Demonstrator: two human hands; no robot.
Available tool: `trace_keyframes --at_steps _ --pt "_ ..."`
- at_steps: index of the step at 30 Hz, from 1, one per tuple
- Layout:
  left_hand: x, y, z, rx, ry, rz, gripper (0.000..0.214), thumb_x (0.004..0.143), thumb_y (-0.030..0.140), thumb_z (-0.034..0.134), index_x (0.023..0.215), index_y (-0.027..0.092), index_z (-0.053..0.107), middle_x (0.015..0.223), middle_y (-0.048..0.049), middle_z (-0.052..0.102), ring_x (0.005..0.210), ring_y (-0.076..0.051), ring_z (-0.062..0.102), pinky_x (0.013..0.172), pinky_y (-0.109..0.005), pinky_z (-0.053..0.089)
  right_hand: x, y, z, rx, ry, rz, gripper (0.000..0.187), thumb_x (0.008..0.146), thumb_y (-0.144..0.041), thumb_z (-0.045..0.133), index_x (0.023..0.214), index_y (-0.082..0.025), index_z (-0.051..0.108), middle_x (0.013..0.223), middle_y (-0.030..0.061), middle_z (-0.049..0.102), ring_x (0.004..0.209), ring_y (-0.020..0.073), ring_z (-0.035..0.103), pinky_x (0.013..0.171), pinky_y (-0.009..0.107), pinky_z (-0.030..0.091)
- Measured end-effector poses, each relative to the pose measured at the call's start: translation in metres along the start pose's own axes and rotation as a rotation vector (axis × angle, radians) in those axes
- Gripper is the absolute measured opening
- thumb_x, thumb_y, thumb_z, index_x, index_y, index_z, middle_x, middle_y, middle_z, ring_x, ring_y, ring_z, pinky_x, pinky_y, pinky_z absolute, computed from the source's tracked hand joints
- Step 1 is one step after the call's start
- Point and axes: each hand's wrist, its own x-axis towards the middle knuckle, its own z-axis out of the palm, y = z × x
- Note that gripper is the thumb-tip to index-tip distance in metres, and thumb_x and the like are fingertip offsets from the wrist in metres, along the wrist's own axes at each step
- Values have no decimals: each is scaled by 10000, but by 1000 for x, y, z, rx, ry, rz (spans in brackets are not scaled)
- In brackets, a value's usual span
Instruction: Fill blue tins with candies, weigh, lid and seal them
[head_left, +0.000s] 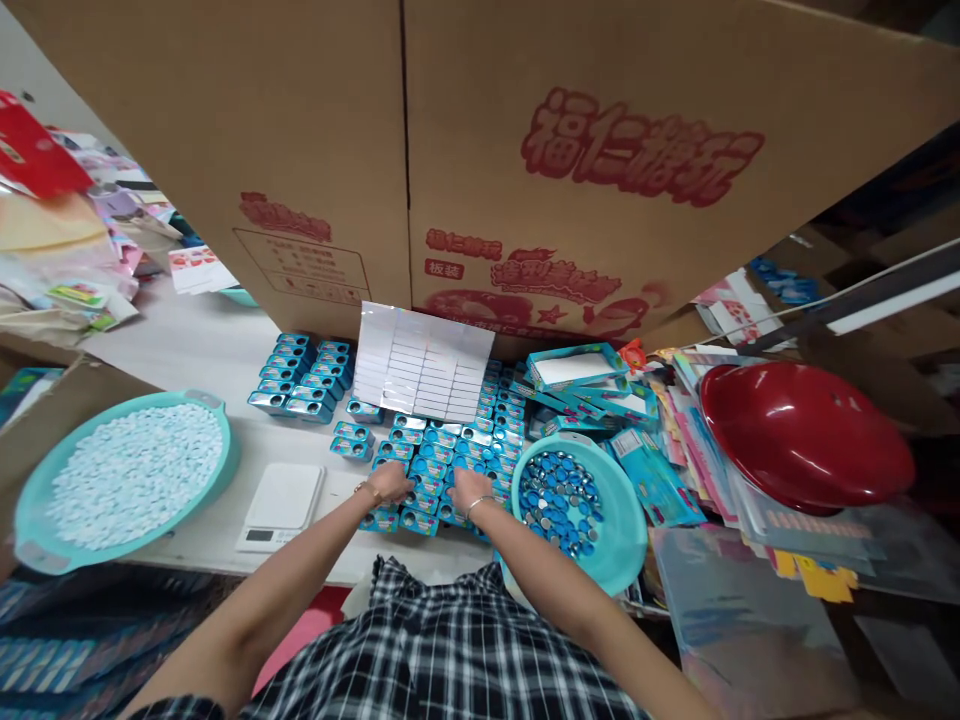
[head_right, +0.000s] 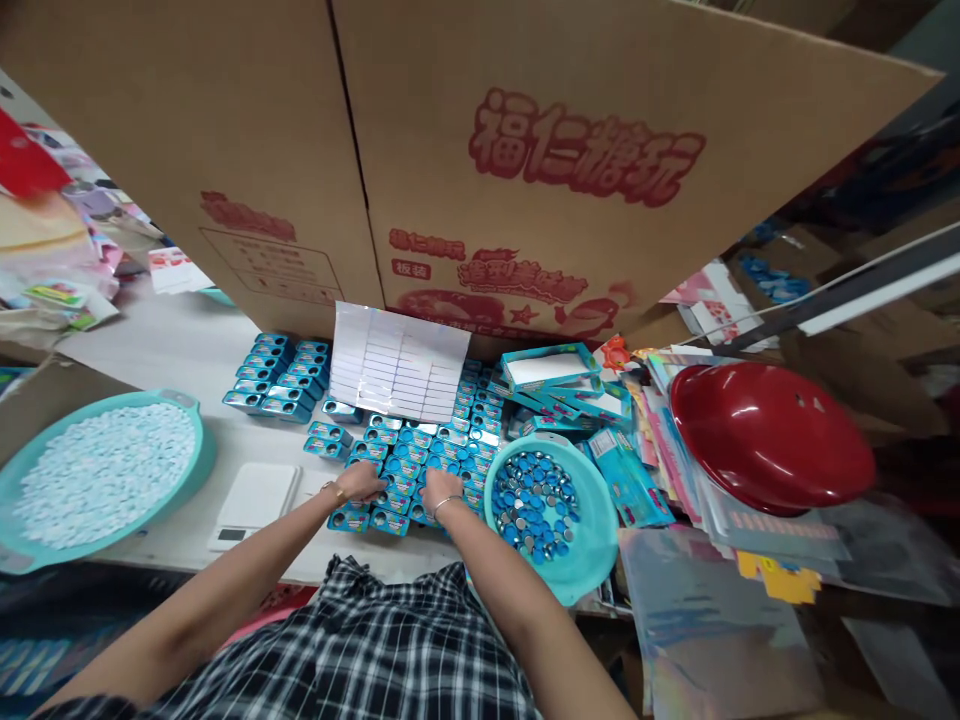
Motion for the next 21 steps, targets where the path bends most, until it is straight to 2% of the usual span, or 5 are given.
trace_keyframes --at_steps 6,12,16,19,21 --pt "18 21 0 218 -11 -110 165 649 238 644 520 136 635 615 -116 685 588 -216 640 624 -300 482 2 3 8 19 -38 -16 221 860 -295 605 1059 -202 620 1009 130 723 926 282 682 715 323 449" --pt "13 31 -3 254 63 -181 154 641 283 710 649 135 665 721 -141 721 744 -243 688 702 -298 504 -2 2 11 62 0 -16 211 862 -296 610 1058 -220 599 989 104 721 905 249 679 699 295 417" --pt "10 32 -9 179 81 -199 213 609 303 761 556 153 618 618 -117 686 688 -246 682 665 -297 494 -17 8 6 113 85 -19 160 881 -355 596 994 -242 603 911 39 720 837 205 667 646 260 374" --pt "7 26 -7 42 123 -165 268 581 314 795 519 171 578 586 -98 654 690 -247 673 611 -270 460 -23 28 -5 161 187 35 252 986 -388 388 1034 -239 586 913 29 698 828 174 642 635 253 361" --pt "1 20 -3 -87 154 -116 306 595 357 800 522 176 564 578 -80 629 687 -229 657 568 -242 427 -20 44 -16 184 261 98 314 1011 -333 287 1125 -224 558 1028 61 673 907 178 622 666 259 366"
